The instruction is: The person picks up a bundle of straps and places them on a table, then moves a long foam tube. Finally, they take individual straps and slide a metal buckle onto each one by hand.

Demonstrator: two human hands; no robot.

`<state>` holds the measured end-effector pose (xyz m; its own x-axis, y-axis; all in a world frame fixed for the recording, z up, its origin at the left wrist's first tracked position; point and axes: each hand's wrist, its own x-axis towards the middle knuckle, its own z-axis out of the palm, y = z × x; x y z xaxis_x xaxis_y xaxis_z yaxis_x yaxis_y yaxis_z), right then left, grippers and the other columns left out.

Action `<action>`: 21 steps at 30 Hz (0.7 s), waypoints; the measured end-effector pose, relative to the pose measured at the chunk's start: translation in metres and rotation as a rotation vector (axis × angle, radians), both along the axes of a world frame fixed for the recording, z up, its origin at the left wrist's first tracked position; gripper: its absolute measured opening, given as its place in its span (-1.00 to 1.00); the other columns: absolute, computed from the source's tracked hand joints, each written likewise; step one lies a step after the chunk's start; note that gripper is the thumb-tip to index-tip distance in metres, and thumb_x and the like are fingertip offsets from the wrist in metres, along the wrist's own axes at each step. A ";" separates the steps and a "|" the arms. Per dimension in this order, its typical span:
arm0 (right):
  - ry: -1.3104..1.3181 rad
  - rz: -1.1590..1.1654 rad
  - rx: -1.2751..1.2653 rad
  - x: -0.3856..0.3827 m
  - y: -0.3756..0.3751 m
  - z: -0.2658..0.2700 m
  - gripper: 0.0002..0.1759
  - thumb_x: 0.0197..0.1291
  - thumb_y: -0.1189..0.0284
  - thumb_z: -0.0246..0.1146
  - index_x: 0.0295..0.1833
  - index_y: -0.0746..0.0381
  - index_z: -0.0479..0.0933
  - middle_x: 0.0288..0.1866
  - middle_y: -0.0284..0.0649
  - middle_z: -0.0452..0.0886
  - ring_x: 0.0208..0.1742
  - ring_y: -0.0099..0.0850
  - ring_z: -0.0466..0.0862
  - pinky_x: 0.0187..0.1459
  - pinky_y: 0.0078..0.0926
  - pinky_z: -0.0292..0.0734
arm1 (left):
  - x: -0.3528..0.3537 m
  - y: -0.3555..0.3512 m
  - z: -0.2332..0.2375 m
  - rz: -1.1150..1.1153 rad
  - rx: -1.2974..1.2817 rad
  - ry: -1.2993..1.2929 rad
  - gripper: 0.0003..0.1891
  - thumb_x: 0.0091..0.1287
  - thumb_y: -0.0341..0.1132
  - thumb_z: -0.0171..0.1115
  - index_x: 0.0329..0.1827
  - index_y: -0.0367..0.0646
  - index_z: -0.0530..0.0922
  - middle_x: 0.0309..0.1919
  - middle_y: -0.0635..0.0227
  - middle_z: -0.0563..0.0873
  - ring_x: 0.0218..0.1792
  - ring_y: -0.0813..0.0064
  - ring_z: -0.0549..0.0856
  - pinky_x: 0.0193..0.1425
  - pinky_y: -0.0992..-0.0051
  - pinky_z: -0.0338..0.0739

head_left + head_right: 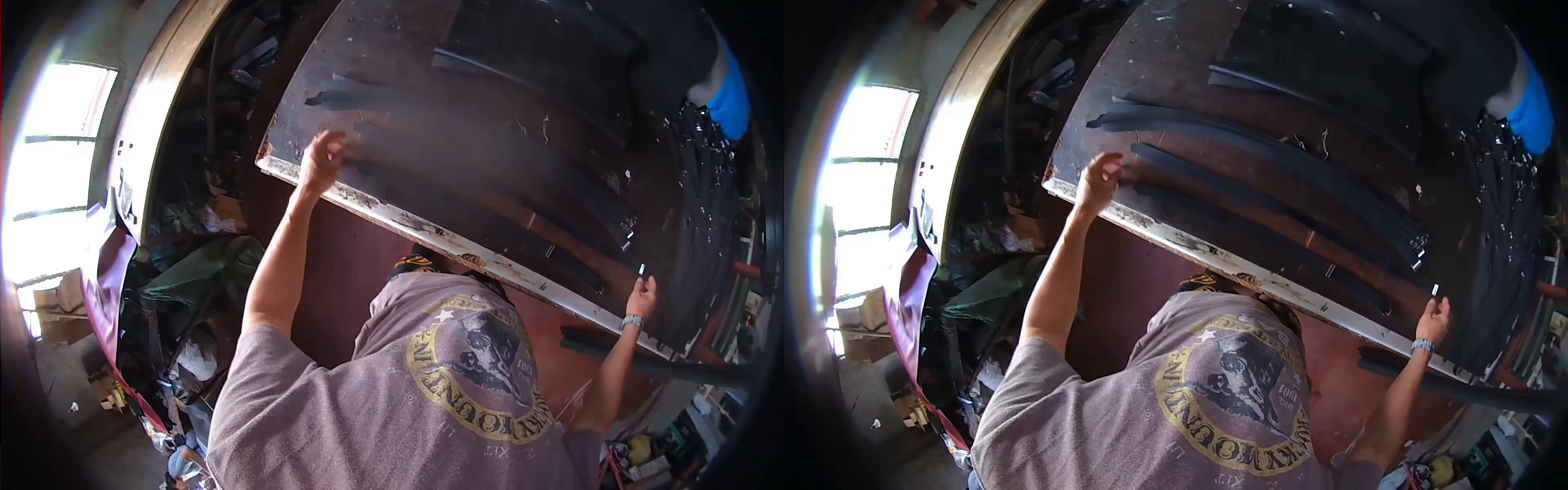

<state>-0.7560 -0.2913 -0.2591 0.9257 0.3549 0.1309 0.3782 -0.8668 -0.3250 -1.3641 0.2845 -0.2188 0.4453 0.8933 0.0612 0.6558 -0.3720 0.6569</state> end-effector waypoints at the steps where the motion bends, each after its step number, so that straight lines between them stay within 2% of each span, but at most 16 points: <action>1: 0.032 0.003 -0.024 0.005 0.000 0.000 -0.49 0.41 0.21 0.37 0.33 0.27 0.60 0.10 -0.02 0.76 -0.01 -0.18 0.76 0.07 -0.25 0.62 | 0.010 0.002 0.012 -0.001 -0.003 0.030 -0.60 0.32 -0.56 0.23 0.21 -0.09 0.67 -0.04 0.13 0.76 -0.08 0.20 0.77 0.01 0.32 0.66; 4: -0.003 0.020 -0.145 0.008 0.004 -0.001 -0.45 0.37 0.11 0.39 0.30 0.26 0.64 0.08 0.02 0.68 0.07 -0.13 0.72 0.13 -0.20 0.60 | 0.021 0.013 0.017 -0.103 0.076 0.042 -0.52 0.31 -0.60 0.21 0.29 -0.07 0.66 0.11 0.08 0.70 0.09 0.08 0.72 0.18 0.24 0.65; 5: -0.011 0.003 -0.170 0.006 0.006 0.001 -0.43 0.35 0.08 0.40 0.29 0.25 0.65 0.09 0.03 0.67 0.09 -0.10 0.71 0.16 -0.17 0.59 | 0.023 0.016 0.014 -0.096 0.012 0.082 -0.50 0.30 -0.61 0.20 0.31 -0.06 0.65 0.15 0.09 0.66 0.17 0.03 0.68 0.27 0.20 0.62; 8: -0.021 -0.012 -0.162 0.001 0.013 0.006 -0.41 0.31 0.03 0.42 0.29 0.20 0.66 0.10 0.04 0.65 0.13 -0.04 0.69 0.19 -0.09 0.58 | 0.021 0.020 0.006 -0.126 0.094 0.057 -0.52 0.39 -0.57 0.27 0.36 0.02 0.65 0.15 0.14 0.66 -0.09 0.24 0.73 0.00 0.34 0.66; 11: -0.018 -0.016 -0.159 0.000 0.013 0.007 -0.41 0.29 0.01 0.43 0.29 0.15 0.66 0.11 0.04 0.65 0.14 -0.01 0.68 0.21 -0.06 0.57 | 0.021 0.021 0.008 -0.133 0.072 0.142 -0.55 0.40 -0.52 0.31 0.35 0.01 0.66 0.16 0.16 0.63 -0.06 0.25 0.74 0.03 0.34 0.66; 14: -0.006 -0.018 -0.158 -0.002 0.018 0.010 -0.41 0.27 0.00 0.44 0.28 0.11 0.67 0.11 0.04 0.65 0.15 0.00 0.68 0.21 -0.04 0.57 | 0.022 0.024 0.001 -0.135 0.098 0.101 -0.54 0.38 -0.49 0.35 0.35 0.00 0.65 0.16 0.18 0.62 -0.10 0.27 0.75 0.02 0.35 0.67; 17: -0.067 -0.021 -0.161 -0.004 0.018 0.008 -0.42 0.25 -0.01 0.45 0.26 0.09 0.67 0.09 0.02 0.66 0.16 0.01 0.68 0.22 0.00 0.57 | 0.023 0.024 0.006 -0.083 -0.033 0.065 -0.58 0.31 -0.42 0.35 0.26 -0.03 0.69 0.19 0.10 0.62 0.16 0.09 0.71 0.25 0.23 0.66; 18: -0.101 -0.022 -0.165 -0.013 0.030 0.017 -0.43 0.25 -0.01 0.45 0.25 0.09 0.67 0.07 0.02 0.66 0.16 0.01 0.68 0.22 0.01 0.56 | 0.024 0.023 0.011 -0.090 -0.030 0.044 -0.57 0.30 -0.42 0.36 0.27 -0.03 0.68 0.19 0.11 0.62 0.15 0.09 0.72 0.25 0.23 0.66; 19: -0.170 -0.016 -0.162 -0.024 0.039 0.025 -0.57 0.33 0.16 0.42 0.21 0.14 0.68 0.10 -0.04 0.64 0.15 -0.03 0.67 0.19 -0.04 0.59 | 0.025 0.020 0.014 -0.093 -0.028 0.023 -0.56 0.30 -0.41 0.37 0.27 -0.02 0.68 0.19 0.11 0.62 0.15 0.09 0.72 0.24 0.23 0.66; 21: -0.008 0.143 0.081 -0.077 0.088 0.071 -0.66 0.37 0.27 0.39 0.17 0.18 0.69 0.05 -0.07 0.66 0.09 -0.05 0.68 0.16 -0.09 0.60 | 0.023 0.020 0.016 -0.100 -0.021 -0.004 -0.54 0.29 -0.43 0.39 0.29 -0.02 0.68 0.16 0.12 0.62 0.06 0.15 0.73 0.17 0.26 0.67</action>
